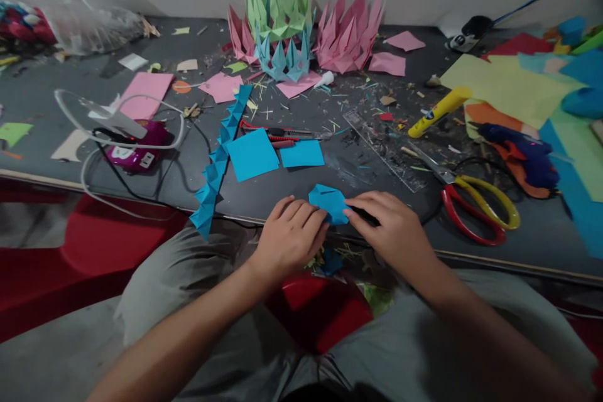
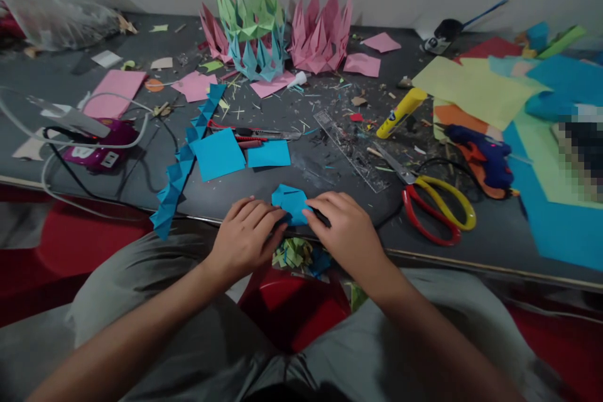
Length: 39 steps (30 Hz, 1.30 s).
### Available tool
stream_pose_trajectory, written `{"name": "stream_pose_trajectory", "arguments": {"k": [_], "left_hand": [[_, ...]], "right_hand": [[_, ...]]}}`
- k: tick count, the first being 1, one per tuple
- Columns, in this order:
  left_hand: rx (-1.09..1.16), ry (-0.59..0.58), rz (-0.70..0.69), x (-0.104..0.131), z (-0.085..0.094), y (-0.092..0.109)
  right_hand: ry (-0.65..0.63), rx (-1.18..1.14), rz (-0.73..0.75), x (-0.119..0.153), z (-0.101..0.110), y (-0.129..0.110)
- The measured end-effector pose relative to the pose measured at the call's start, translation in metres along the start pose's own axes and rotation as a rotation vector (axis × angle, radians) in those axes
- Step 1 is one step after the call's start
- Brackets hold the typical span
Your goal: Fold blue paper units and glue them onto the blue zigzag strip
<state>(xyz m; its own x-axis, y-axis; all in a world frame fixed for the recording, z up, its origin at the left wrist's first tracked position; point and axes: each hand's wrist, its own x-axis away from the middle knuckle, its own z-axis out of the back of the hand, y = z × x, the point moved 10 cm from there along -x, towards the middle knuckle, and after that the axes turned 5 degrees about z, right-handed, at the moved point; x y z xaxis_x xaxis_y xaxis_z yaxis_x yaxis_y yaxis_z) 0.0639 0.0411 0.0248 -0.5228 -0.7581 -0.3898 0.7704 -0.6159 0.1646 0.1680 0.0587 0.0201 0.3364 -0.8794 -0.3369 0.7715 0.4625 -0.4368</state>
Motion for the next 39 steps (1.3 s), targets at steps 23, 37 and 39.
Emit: {"name": "stream_pose_trajectory", "arguments": {"k": [23,37,39], "left_hand": [[0.079,-0.109,0.079,-0.018,-0.014,0.006],[0.015,-0.194,0.044,-0.017,-0.017,0.011],[0.018,-0.193,0.047,-0.017,-0.017,0.011]], "right_hand": [[-0.016,0.145,0.202,-0.002,-0.008,-0.023],[-0.061,0.275,0.252,0.004,-0.006,-0.035],[-0.076,0.283,0.254,0.007,-0.006,-0.035]]}}
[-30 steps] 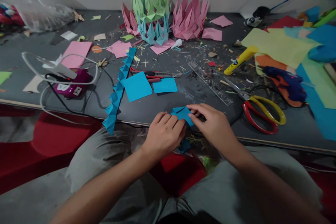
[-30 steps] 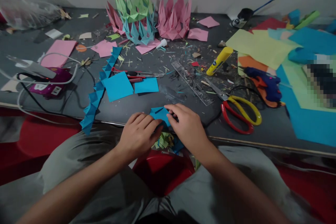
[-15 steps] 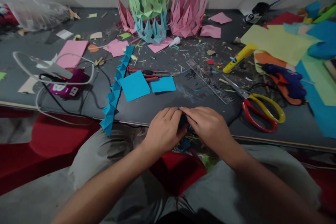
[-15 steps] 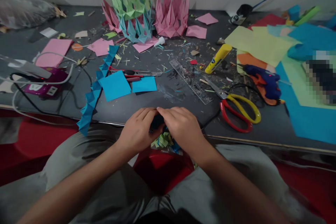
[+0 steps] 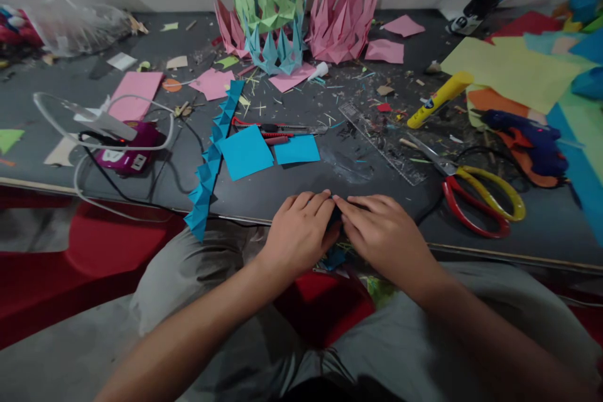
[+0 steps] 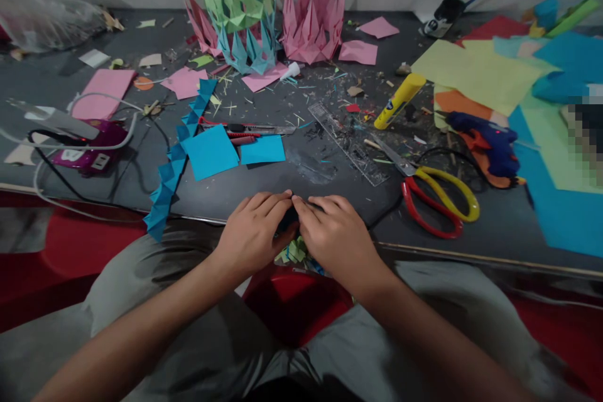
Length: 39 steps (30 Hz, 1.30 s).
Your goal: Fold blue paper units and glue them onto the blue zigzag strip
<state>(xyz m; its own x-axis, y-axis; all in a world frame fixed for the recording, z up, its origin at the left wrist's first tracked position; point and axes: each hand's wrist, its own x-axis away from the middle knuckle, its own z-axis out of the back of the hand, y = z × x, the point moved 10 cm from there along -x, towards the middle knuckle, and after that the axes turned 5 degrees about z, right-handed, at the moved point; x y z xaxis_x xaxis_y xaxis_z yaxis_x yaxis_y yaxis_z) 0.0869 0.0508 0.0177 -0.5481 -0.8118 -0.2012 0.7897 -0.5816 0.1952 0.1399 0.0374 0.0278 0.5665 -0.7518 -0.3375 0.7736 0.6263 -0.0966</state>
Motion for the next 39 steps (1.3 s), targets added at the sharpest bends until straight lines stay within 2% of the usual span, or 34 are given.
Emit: {"name": "stream_pose_trajectory", "arguments": {"k": [4,10,16,18,21,27,29,33,39], "left_hand": [[0.006,0.007,0.003,0.001,0.001,0.000],[0.032,-0.014,0.018,0.001,0.000,-0.002],[0.229,-0.007,0.041,0.000,-0.002,-0.017],[0.264,0.031,0.089,-0.001,0.001,-0.028],[0.175,0.070,0.198,-0.001,0.007,-0.043],[0.129,0.023,0.270,-0.002,0.009,-0.046],[0.125,0.028,0.249,-0.003,0.009,-0.043],[0.089,0.066,0.119,-0.002,0.009,-0.031],[0.065,-0.016,0.036,-0.002,0.004,-0.024]], "right_hand": [[-0.021,0.007,0.017,0.005,0.000,-0.001],[0.019,0.010,-0.027,0.011,0.010,0.005],[0.018,-0.076,-0.010,0.008,0.006,0.010],[0.010,-0.084,-0.004,0.006,0.003,0.009],[-0.007,-0.083,-0.006,0.002,-0.001,0.006],[-0.041,-0.093,-0.014,-0.001,-0.007,0.005],[-0.051,-0.096,-0.025,-0.001,-0.008,0.006],[-0.060,-0.079,-0.036,-0.002,-0.012,0.007],[-0.057,-0.041,-0.056,-0.006,-0.014,0.008]]}}
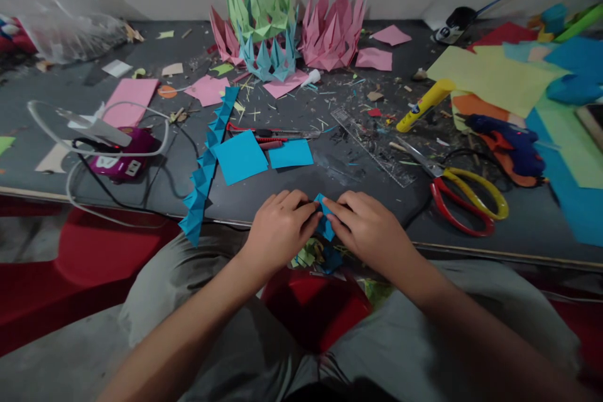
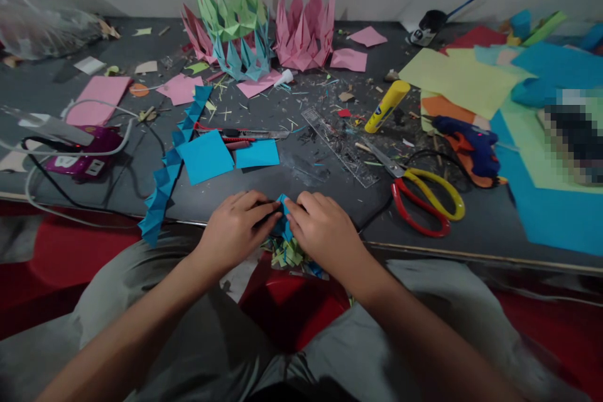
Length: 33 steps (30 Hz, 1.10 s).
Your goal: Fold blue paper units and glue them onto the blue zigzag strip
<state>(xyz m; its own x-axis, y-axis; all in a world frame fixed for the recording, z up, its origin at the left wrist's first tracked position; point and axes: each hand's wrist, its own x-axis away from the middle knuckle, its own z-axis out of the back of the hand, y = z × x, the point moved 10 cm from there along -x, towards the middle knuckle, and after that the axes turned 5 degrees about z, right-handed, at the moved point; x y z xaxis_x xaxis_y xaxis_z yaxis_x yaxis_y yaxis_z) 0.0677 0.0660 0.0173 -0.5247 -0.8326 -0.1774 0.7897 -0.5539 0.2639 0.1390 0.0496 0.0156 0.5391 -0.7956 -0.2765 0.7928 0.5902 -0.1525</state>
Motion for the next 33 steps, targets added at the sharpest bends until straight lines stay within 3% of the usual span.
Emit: {"name": "stream_pose_trajectory", "arguments": {"k": [10,17,23,27,33], "left_hand": [[-0.143,-0.056,-0.057,0.009,0.002,0.010],[-0.163,-0.056,-0.019,0.023,0.009,0.013],[0.051,-0.013,0.136,0.014,0.005,-0.012],[0.073,-0.019,0.175,0.011,0.000,-0.017],[0.122,-0.017,-0.016,0.012,-0.001,0.004]], "right_hand": [[-0.039,0.052,-0.017,-0.007,-0.007,0.002],[-0.057,0.036,-0.059,-0.009,-0.009,0.006],[-0.100,-0.258,-0.093,-0.008,-0.008,0.022],[-0.111,-0.472,-0.126,-0.001,-0.005,0.036],[-0.093,-0.478,-0.068,0.002,-0.004,0.027]]}}
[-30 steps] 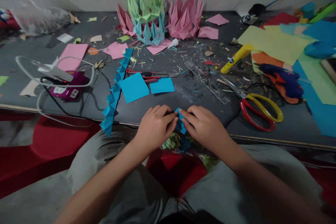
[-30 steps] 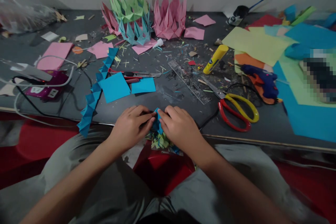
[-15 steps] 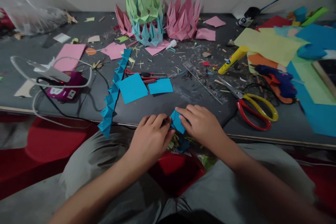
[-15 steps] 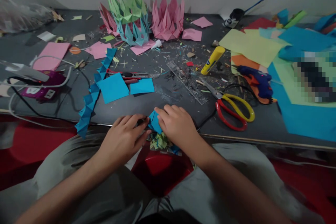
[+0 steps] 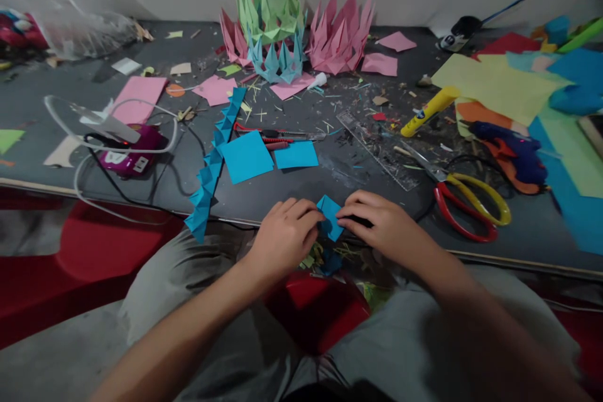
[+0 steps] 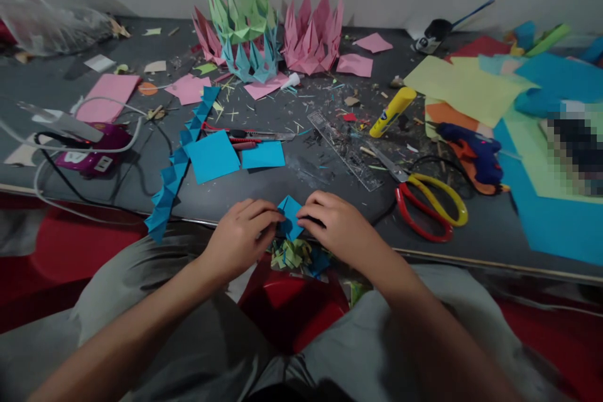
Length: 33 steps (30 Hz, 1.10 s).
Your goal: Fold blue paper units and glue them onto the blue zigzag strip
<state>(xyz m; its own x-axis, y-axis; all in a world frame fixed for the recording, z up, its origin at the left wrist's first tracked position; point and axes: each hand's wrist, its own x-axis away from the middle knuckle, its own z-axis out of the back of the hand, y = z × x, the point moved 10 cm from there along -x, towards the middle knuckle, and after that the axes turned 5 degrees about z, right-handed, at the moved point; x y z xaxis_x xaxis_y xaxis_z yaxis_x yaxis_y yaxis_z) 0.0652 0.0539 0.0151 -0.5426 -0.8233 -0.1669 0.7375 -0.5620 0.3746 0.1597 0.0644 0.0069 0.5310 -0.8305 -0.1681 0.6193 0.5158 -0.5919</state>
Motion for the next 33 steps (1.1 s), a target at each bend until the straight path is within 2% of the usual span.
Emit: {"name": "stream_pose_trajectory", "arguments": {"k": [9,16,22,25,27,30,33], "left_hand": [[0.015,-0.019,-0.010,-0.004,-0.002,-0.002],[-0.003,0.003,0.215,-0.007,0.003,-0.018],[-0.012,-0.062,0.191,-0.013,0.001,-0.016],[0.010,-0.076,0.230,-0.015,0.003,-0.019],[-0.033,-0.113,0.322,-0.015,0.003,-0.026],[-0.109,-0.227,0.487,-0.014,0.000,-0.036],[-0.120,-0.345,0.556,-0.017,-0.003,-0.041]], "right_hand": [[0.021,0.011,-0.043,0.001,-0.002,0.003],[0.066,0.076,-0.262,0.002,0.001,0.014],[0.040,0.078,-0.287,0.000,0.002,0.013],[0.042,0.066,-0.280,0.000,0.003,0.011],[0.043,0.095,-0.304,0.000,0.004,0.010],[0.022,0.158,-0.366,0.000,0.005,0.013],[-0.039,0.142,-0.419,-0.003,0.002,0.018]]}}
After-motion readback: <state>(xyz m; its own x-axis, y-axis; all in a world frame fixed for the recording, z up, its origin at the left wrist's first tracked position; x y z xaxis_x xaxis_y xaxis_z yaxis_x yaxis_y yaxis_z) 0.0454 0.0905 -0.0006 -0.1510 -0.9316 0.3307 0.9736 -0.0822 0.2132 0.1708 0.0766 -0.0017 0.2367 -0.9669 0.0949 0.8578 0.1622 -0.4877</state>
